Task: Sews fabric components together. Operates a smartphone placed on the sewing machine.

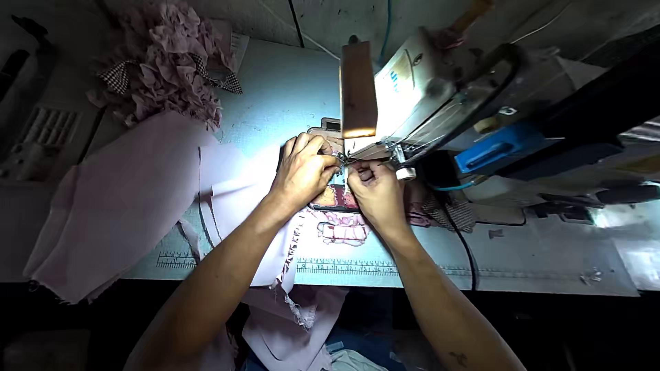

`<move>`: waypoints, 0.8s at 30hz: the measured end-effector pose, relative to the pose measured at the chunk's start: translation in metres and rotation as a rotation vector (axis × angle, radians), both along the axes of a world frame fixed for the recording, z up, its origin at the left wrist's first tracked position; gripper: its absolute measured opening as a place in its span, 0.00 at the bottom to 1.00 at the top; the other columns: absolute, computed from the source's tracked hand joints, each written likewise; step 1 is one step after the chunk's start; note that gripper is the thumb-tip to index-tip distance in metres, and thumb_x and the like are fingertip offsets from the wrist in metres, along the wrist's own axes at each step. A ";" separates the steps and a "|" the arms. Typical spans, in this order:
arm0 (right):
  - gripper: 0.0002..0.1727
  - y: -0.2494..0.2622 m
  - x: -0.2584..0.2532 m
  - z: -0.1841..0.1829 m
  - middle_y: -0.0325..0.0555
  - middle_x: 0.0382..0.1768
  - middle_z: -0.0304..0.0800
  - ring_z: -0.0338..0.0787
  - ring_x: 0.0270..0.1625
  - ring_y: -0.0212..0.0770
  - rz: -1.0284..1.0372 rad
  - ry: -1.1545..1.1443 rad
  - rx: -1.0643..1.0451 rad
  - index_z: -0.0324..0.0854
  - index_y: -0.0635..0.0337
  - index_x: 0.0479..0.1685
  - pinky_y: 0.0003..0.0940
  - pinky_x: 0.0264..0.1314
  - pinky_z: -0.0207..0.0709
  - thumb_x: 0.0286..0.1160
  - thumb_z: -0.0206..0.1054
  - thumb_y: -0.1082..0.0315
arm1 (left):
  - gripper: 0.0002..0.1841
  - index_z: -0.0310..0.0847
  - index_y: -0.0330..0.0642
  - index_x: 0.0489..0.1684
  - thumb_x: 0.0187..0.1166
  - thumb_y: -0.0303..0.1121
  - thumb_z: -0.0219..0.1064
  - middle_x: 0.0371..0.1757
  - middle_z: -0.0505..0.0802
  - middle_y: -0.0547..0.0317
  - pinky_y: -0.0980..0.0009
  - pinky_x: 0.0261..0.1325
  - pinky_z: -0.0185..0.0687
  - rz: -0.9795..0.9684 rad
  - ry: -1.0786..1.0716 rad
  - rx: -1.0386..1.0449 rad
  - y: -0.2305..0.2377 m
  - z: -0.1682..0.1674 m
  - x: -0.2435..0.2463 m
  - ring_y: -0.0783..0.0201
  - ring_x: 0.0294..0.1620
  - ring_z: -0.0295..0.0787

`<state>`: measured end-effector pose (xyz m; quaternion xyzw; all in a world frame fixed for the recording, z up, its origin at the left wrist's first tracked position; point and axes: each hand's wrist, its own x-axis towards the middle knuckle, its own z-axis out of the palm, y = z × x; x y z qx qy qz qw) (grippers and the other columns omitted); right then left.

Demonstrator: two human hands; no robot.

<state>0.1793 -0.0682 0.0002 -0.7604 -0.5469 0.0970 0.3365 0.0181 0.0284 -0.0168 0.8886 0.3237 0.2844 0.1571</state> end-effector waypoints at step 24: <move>0.12 0.016 -0.001 -0.007 0.49 0.37 0.93 0.92 0.44 0.50 0.044 -0.026 -0.039 0.90 0.57 0.43 0.60 0.48 0.82 0.74 0.72 0.57 | 0.08 0.97 0.59 0.41 0.80 0.41 0.70 0.48 0.90 0.64 0.53 0.73 0.67 0.013 -0.020 0.063 -0.004 0.003 -0.002 0.57 0.62 0.80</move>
